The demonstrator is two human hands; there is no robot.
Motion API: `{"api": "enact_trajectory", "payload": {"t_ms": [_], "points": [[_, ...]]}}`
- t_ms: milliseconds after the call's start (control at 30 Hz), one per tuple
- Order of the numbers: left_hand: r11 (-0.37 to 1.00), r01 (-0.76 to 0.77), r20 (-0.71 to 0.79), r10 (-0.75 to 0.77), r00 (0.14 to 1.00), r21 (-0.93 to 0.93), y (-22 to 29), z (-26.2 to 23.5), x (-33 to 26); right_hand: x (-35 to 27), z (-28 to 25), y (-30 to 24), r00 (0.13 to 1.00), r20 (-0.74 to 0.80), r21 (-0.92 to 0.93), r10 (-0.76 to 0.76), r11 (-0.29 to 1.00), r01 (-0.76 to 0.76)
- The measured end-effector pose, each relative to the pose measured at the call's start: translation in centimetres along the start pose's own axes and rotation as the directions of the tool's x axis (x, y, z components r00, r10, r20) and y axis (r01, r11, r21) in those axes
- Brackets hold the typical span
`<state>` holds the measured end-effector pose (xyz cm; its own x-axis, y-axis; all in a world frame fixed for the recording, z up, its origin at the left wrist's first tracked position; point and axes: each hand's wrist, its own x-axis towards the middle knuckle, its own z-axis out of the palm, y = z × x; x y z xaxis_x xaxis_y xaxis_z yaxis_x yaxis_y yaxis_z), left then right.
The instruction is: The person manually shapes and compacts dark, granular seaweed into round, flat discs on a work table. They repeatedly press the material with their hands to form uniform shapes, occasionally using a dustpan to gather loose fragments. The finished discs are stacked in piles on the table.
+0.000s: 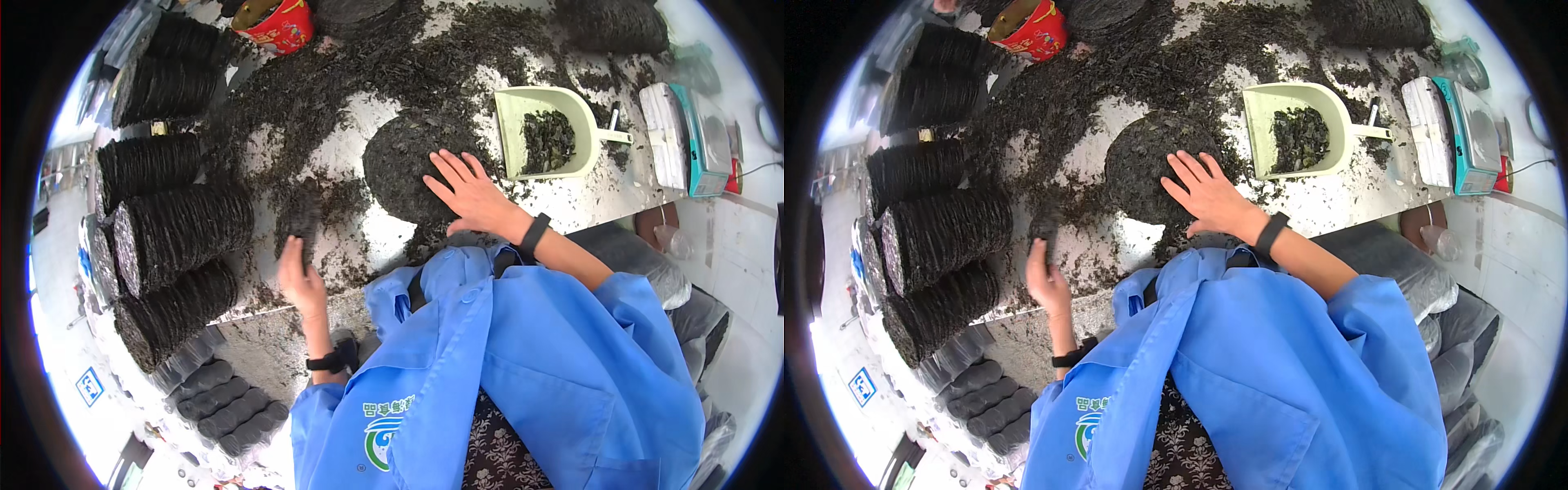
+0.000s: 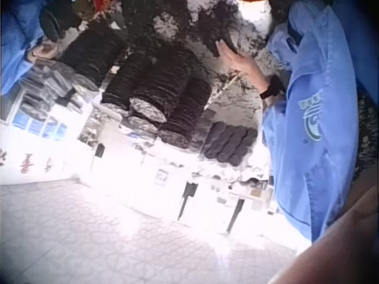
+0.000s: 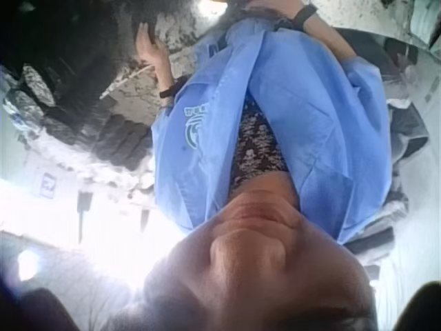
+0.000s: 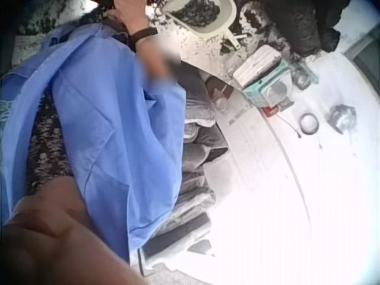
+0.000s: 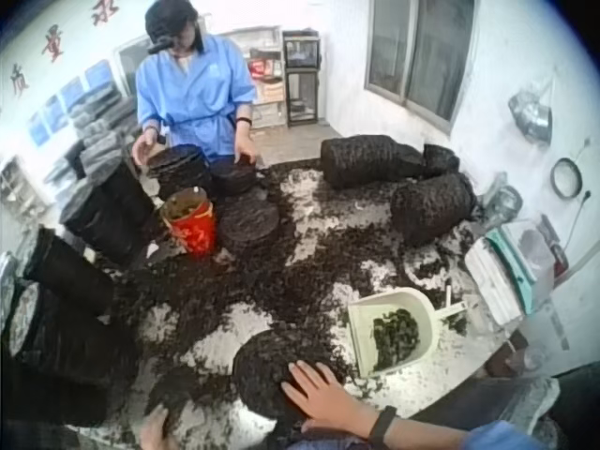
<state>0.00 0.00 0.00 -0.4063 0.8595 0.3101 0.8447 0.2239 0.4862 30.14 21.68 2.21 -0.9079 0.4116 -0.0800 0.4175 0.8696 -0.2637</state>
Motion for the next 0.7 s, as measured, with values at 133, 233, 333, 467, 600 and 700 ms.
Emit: {"api": "enact_trajectory", "payload": {"t_ms": [133, 233, 333, 467, 600, 700], "points": [[0.966, 0.008, 0.495, -0.14, 0.858, 0.258, 1.4, 2.0, -3.3, 0.1, 1.3, -0.7, 1.0, 0.002, -0.003, 0.006, 1.0, -0.006], [0.976, 0.048, 0.612, -0.17, 0.773, 0.211, 2.9, 3.0, -3.1, 0.2, 0.7, 0.2, 0.999, 0.01, 0.03, -0.033, 0.999, 0.032], [0.99, -0.034, 0.551, -0.046, 0.833, 0.135, 3.5, 3.4, -0.7, 0.2, 0.7, 1.3, 0.997, -0.01, 0.095, -0.078, 0.992, 0.079], [0.998, -0.066, 0.411, 0.064, 0.909, -0.007, 5.3, 2.5, 4.0, -0.3, -2.7, 0.3, 0.964, -0.264, 0.112, 0.032, 0.994, -0.003], [0.454, 0.572, 0.545, -0.204, 0.813, -0.684, 7.6, 2.5, 8.1, 0.2, -5.6, -0.2, 0.888, -0.411, 0.459, 0.206, 0.888, 0.007], [-0.444, 0.681, 0.734, 0.073, 0.675, -0.583, 8.9, 1.4, 11.8, 0.5, -7.0, -0.9, 0.866, -0.498, 0.226, -0.038, 0.959, 0.171]]}}
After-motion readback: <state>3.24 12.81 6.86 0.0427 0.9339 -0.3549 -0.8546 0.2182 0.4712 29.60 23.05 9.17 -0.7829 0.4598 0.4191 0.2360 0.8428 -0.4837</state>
